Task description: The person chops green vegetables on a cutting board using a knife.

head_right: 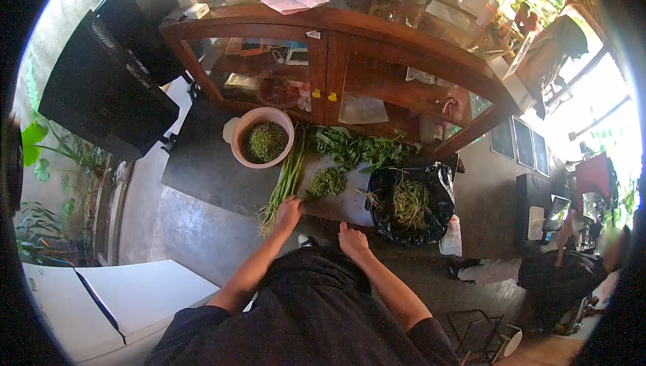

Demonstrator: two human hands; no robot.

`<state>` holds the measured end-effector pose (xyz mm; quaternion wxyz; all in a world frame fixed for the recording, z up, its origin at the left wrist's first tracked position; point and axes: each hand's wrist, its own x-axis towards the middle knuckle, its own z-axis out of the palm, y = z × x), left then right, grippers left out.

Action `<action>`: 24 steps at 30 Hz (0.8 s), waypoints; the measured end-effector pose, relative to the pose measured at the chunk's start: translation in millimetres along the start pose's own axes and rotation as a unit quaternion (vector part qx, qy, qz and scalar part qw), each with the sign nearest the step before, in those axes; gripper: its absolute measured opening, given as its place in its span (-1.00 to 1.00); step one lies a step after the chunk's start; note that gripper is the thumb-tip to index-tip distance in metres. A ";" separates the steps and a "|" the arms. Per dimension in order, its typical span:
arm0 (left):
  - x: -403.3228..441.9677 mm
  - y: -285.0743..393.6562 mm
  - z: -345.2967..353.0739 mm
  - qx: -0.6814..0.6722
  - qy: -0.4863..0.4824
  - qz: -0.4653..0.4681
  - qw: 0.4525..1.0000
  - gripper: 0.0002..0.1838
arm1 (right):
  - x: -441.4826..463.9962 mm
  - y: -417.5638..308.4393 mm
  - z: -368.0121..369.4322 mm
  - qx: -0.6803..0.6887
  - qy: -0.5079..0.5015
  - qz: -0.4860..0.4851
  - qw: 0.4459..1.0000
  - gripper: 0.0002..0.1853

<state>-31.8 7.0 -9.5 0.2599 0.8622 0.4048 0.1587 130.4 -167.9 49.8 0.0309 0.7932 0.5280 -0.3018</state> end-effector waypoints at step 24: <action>9.8 -2.1 -3.3 0.040 0.038 0.041 0.998 -0.81 | -17.8 -6.1 -16.9 -0.015 -0.028 -0.019 0.999 -0.68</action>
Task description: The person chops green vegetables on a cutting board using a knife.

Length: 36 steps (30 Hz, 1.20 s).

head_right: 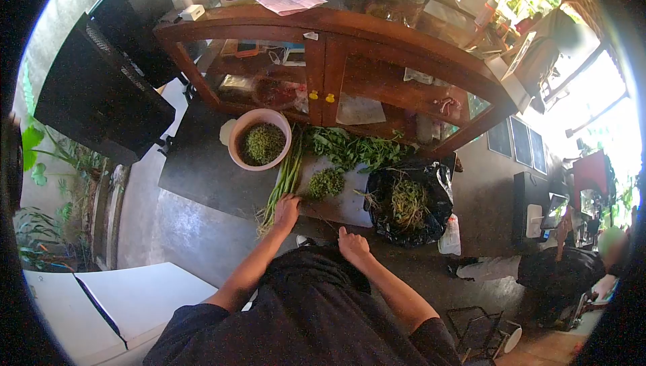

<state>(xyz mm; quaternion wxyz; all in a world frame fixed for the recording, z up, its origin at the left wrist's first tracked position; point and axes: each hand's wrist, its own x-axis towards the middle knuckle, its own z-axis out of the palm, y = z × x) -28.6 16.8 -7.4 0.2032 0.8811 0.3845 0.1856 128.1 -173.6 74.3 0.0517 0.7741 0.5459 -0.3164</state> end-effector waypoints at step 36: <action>1.8 -6.5 12.1 0.020 -0.010 0.002 1.000 -0.81 | 13.9 9.5 -2.9 0.011 0.034 -0.005 0.999 -0.58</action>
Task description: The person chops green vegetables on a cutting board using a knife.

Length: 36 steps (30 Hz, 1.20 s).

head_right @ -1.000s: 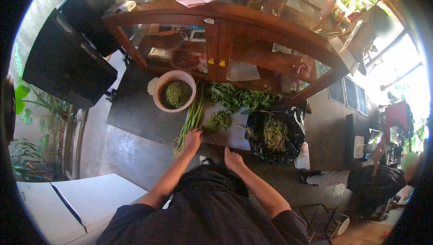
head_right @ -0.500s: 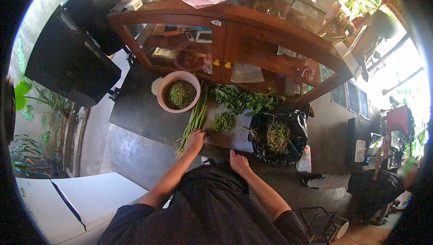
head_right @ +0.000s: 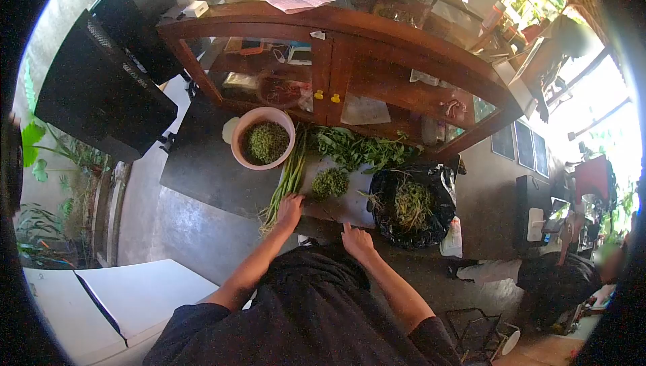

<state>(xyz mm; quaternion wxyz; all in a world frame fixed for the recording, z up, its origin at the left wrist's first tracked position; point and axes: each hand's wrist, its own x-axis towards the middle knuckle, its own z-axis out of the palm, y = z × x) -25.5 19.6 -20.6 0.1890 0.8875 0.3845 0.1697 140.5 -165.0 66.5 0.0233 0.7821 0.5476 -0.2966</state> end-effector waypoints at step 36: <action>-4.6 12.0 -12.3 -0.001 -0.009 -0.012 1.000 -0.86 | 12.7 -0.5 16.8 0.018 -0.058 0.036 0.997 -0.61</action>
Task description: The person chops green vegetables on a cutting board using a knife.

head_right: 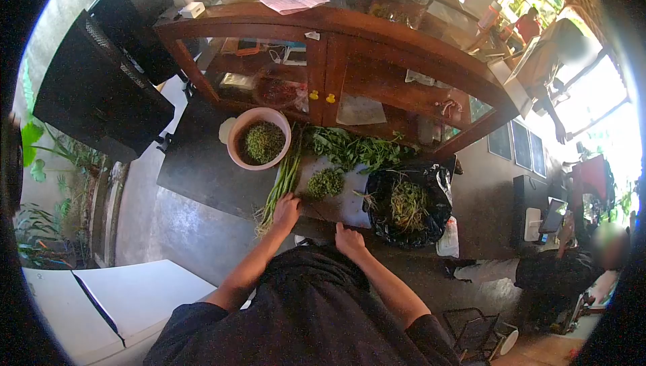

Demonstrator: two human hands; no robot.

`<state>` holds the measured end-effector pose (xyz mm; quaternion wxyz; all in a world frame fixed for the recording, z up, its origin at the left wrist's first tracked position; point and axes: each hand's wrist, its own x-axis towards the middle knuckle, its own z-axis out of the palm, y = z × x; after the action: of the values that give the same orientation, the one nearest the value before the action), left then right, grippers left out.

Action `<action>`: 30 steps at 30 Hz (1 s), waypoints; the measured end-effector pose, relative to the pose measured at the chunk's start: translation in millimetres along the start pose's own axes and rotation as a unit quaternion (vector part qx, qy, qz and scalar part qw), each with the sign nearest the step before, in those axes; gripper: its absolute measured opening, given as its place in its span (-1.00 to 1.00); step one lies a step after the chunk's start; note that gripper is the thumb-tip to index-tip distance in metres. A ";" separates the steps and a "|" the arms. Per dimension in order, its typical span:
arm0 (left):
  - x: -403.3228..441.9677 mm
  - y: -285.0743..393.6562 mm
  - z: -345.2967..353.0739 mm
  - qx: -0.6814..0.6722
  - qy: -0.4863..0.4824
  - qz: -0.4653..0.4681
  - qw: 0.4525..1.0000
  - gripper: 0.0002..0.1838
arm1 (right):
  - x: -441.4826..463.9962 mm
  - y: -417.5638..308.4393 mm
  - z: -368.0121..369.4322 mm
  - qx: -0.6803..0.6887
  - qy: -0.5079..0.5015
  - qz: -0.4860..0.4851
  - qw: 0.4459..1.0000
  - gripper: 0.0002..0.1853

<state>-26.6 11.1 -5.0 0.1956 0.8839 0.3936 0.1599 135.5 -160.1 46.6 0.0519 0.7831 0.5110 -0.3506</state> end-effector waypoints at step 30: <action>3.6 2.6 -0.4 0.007 -0.021 -0.032 0.999 -0.85 | -28.5 0.6 -22.5 -0.053 0.046 -0.057 0.996 -0.62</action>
<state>-22.9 12.4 -3.0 0.2032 0.8754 0.4182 0.1322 140.5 -172.3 80.4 0.0496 0.7641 0.5749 -0.2885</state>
